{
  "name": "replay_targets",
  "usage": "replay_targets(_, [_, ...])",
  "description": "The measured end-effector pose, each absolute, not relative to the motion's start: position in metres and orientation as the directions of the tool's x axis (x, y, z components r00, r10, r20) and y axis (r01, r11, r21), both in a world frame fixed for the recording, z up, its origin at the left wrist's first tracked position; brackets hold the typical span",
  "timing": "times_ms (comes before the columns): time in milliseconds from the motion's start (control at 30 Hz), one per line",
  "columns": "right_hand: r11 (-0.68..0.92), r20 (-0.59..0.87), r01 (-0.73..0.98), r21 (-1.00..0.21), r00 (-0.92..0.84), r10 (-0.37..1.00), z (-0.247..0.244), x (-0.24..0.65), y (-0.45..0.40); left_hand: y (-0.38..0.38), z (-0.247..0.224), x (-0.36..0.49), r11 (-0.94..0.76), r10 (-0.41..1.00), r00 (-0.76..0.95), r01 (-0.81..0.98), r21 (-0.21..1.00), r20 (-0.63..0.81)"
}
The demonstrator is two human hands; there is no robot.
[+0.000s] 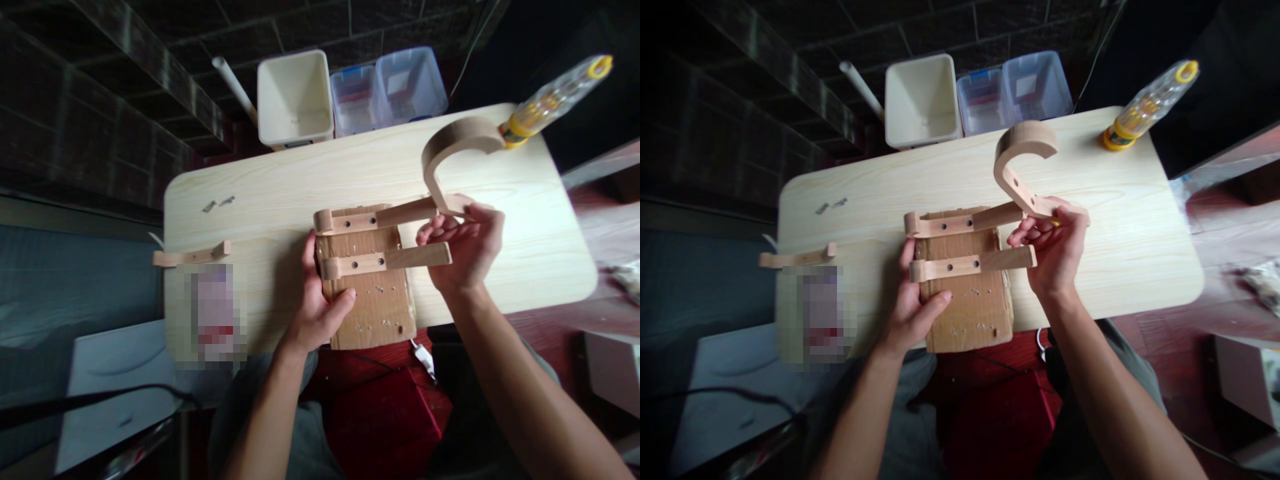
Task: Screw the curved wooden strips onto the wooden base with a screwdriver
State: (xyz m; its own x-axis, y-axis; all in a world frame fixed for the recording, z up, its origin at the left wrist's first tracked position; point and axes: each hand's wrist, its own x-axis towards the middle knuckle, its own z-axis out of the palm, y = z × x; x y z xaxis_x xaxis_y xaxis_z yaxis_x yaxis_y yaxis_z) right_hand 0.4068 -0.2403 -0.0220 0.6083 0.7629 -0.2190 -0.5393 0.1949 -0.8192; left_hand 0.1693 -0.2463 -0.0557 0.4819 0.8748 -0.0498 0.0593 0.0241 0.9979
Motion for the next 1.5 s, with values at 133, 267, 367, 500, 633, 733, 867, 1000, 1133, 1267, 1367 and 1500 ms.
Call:
replay_targets(133, [0.193,-0.225,-0.547,-0.814,0.604,0.765,-0.0218,0.4065,-0.2400,-0.2461,-0.0539,0.1717,0.023,0.876,0.481,0.051,0.998,-0.044])
replay_targets(267, [0.187,-0.236,-0.556,-0.810,0.600,0.764,-0.0215,0.4067,-0.2404,-0.2455,-0.0544,0.1723,0.008,0.876,0.482,0.036,0.999,-0.024])
replay_targets(367, [0.182,-0.243,-0.558,-0.810,0.601,0.762,-0.0212,0.4068,-0.2405,-0.2449,-0.0553,0.1711,-0.018,0.874,0.486,0.045,0.999,-0.006])
replay_targets(500, [0.174,-0.243,-0.548,-0.818,0.604,0.759,-0.0207,0.4072,-0.2404,-0.2442,-0.0548,0.1697,-0.029,0.869,0.495,0.054,0.998,-0.002])
replay_targets(633, [0.165,-0.232,-0.528,-0.833,0.605,0.762,-0.0206,0.4069,-0.2406,-0.2440,-0.0543,0.1703,-0.014,0.869,0.495,0.051,0.999,-0.013])
replay_targets(733, [0.159,-0.227,-0.513,-0.844,0.609,0.760,-0.0204,0.4061,-0.2409,-0.2444,-0.0540,0.1721,0.010,0.866,0.499,0.042,0.999,-0.030])
replay_targets(867, [0.149,-0.229,-0.507,-0.849,0.607,0.761,-0.0206,0.4056,-0.2411,-0.2445,-0.0525,0.1742,0.021,0.867,0.498,0.024,0.999,-0.030])
replay_targets(1000, [0.147,-0.218,-0.496,-0.856,0.603,0.768,-0.0214,0.4056,-0.2409,-0.2439,-0.0510,0.1739,-0.007,0.866,0.500,0.039,0.999,-0.014])
replay_targets(1133, [0.155,-0.218,-0.500,-0.852,0.608,0.763,-0.0216,0.4057,-0.2403,-0.2436,-0.0514,0.1733,-0.023,0.867,0.497,0.058,0.998,-0.008])
replay_targets(1267, [0.161,-0.223,-0.509,-0.846,0.612,0.759,-0.0205,0.4053,-0.2398,-0.2438,-0.0528,0.1735,-0.002,0.865,0.501,0.036,0.999,-0.016])
replay_targets(1367, [0.165,-0.225,-0.514,-0.842,0.612,0.759,-0.0197,0.4053,-0.2398,-0.2439,-0.0534,0.1732,0.008,0.862,0.506,0.038,0.999,-0.026])
replay_targets(1500, [0.175,-0.221,-0.521,-0.835,0.611,0.760,-0.0197,0.4058,-0.2400,-0.2436,-0.0521,0.1728,0.006,0.864,0.504,0.028,1.000,-0.019])
